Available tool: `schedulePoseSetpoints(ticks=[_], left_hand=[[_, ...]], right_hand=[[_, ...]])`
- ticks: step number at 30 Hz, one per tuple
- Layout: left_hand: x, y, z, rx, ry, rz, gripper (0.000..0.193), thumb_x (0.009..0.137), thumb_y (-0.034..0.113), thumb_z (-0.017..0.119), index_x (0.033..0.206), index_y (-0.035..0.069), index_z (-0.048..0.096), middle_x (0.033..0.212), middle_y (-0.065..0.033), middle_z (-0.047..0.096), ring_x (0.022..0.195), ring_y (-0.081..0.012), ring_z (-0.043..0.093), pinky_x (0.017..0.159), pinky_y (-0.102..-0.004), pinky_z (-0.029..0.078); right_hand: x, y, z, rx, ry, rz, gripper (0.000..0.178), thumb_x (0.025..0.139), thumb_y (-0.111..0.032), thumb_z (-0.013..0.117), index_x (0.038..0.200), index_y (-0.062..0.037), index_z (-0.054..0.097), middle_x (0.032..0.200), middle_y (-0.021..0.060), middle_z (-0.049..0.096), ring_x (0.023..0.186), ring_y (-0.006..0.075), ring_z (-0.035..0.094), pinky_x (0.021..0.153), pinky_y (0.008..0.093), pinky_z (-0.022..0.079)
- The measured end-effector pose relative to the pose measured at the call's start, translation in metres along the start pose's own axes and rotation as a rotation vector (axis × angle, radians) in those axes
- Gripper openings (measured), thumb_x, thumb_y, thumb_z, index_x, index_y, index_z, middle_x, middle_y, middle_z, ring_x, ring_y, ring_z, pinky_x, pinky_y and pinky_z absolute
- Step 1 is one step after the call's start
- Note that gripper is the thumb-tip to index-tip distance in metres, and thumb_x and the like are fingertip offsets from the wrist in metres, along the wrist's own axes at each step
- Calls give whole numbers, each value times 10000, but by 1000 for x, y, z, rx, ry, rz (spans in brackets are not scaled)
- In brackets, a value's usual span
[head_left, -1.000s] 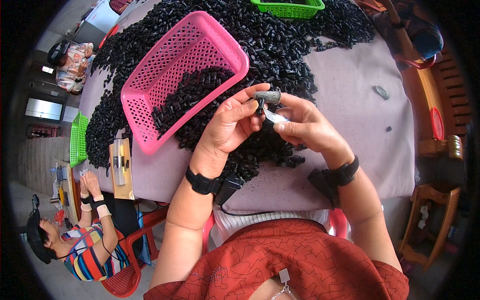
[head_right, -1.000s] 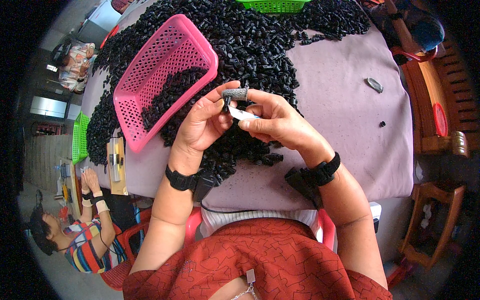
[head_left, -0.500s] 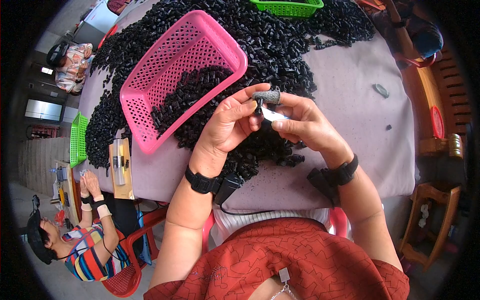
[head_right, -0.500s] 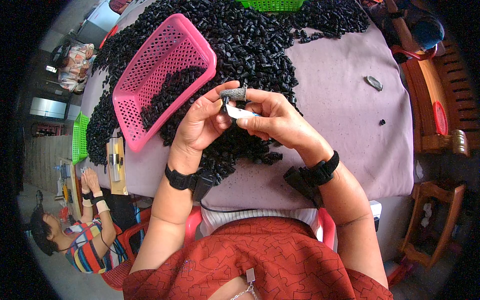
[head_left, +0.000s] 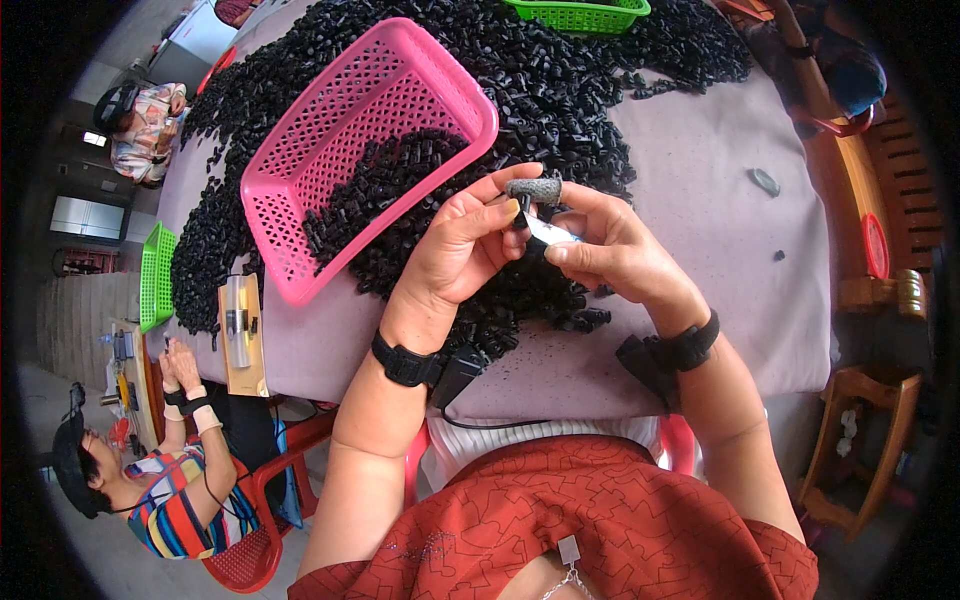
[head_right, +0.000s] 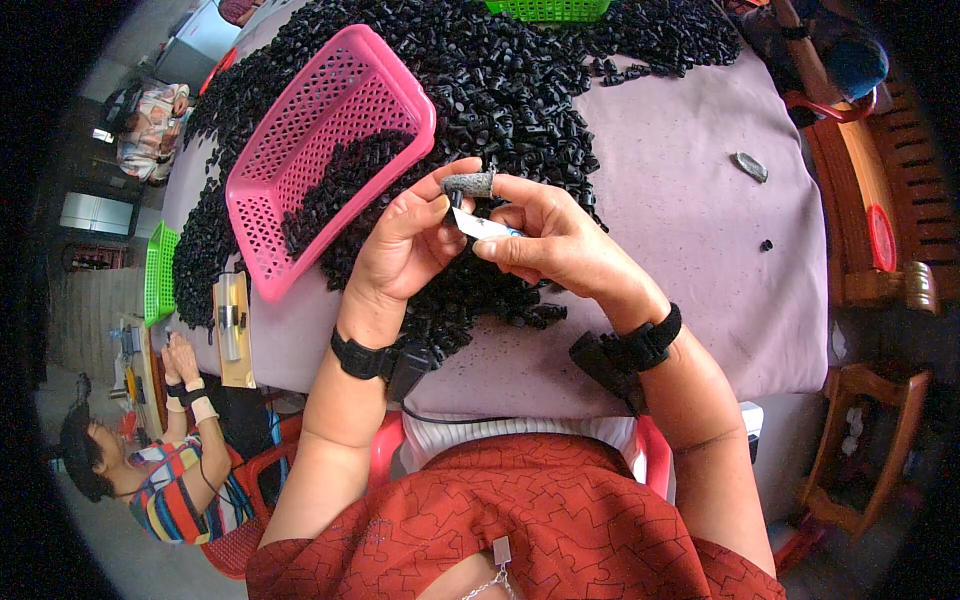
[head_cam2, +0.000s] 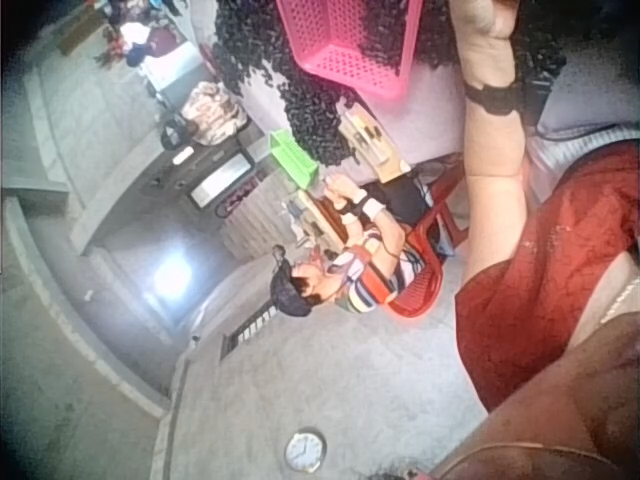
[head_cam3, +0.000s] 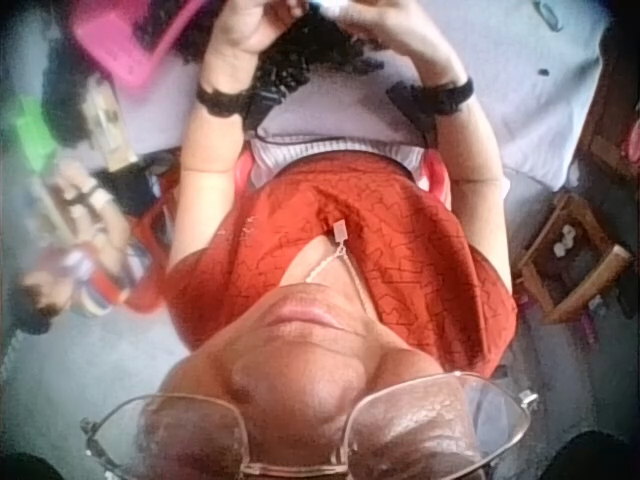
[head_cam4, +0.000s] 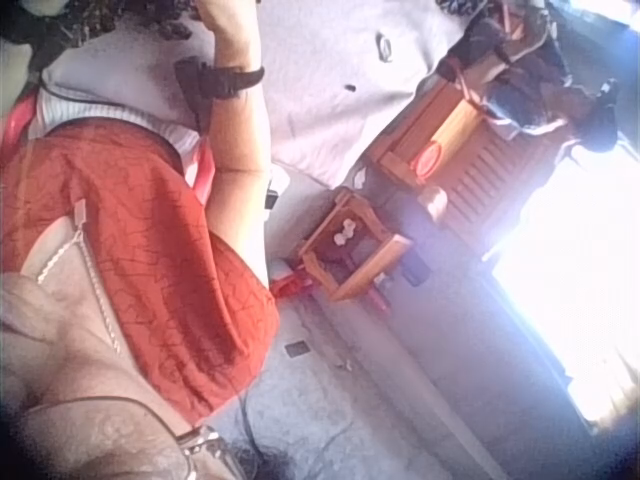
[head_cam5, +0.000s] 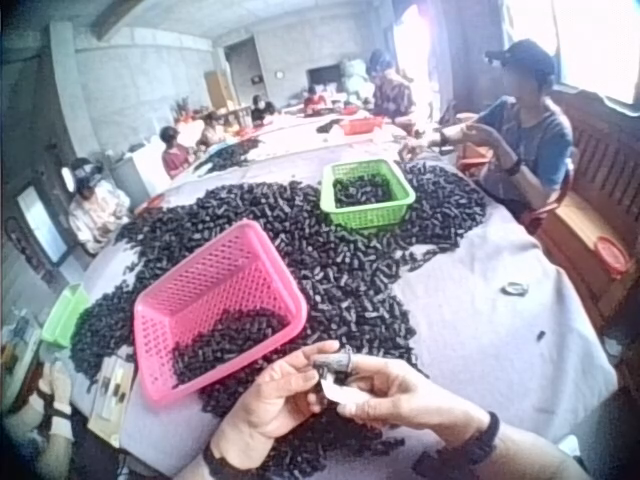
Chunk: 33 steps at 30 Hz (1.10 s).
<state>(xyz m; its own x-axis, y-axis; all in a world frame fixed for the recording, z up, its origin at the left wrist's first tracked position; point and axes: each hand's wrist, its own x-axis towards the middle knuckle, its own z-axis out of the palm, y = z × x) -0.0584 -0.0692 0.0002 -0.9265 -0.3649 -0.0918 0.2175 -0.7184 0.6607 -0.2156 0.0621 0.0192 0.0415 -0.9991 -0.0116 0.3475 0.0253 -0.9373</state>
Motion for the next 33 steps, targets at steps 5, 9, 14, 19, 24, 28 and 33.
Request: schedulePoseSetpoints(ticks=[5,9,14,19,24,28,33], left_hand=[[-1,1,4,36,-9,-11,520,889,107,650,1359,8,452,968,-37,629,682,-56,570,616,-171,505],[-2,0,2,83,2,19,488,896,121,642,1339,-4,478,919,-39,621,691,-83,564,629,-200,493],[-5,4,6,165,54,101,364,913,106,619,1248,-23,562,915,-56,618,725,-101,564,644,-219,486],[-22,21,30,546,198,618,249,897,45,638,1136,-24,617,906,-59,641,729,-102,592,665,-218,505],[-25,46,16,1080,621,1026,263,856,-49,652,1116,-23,625,966,-43,628,824,-85,577,783,-213,485],[-27,48,20,1417,701,1100,276,858,-48,649,1130,-7,632,1031,-47,611,872,-88,570,820,-229,483],[-22,24,32,1284,356,690,219,853,3,643,1071,17,659,859,-51,648,714,-110,603,627,-239,485]], right_hand=[[4,7,-6,7,18,-10,458,905,-153,649,1323,-33,507,714,-48,539,531,14,415,442,169,302],[6,8,-4,39,101,-42,395,921,-142,626,1285,-19,538,722,-52,539,535,11,413,441,168,302],[7,9,-11,137,315,-192,307,936,-144,602,1215,-23,562,727,-54,509,541,11,419,429,161,293],[10,14,-11,163,314,-199,244,938,-153,601,1148,-30,577,717,-49,507,536,12,406,426,162,283],[11,16,-10,143,329,-155,223,940,-142,590,1131,-28,583,704,-52,496,533,12,396,426,166,275],[10,14,-10,121,328,-163,231,942,-142,588,1143,-28,582,706,-53,498,533,12,399,427,166,277],[12,14,-10,111,348,-149,252,943,-147,583,1166,-29,579,706,-50,502,537,16,407,431,163,277]])
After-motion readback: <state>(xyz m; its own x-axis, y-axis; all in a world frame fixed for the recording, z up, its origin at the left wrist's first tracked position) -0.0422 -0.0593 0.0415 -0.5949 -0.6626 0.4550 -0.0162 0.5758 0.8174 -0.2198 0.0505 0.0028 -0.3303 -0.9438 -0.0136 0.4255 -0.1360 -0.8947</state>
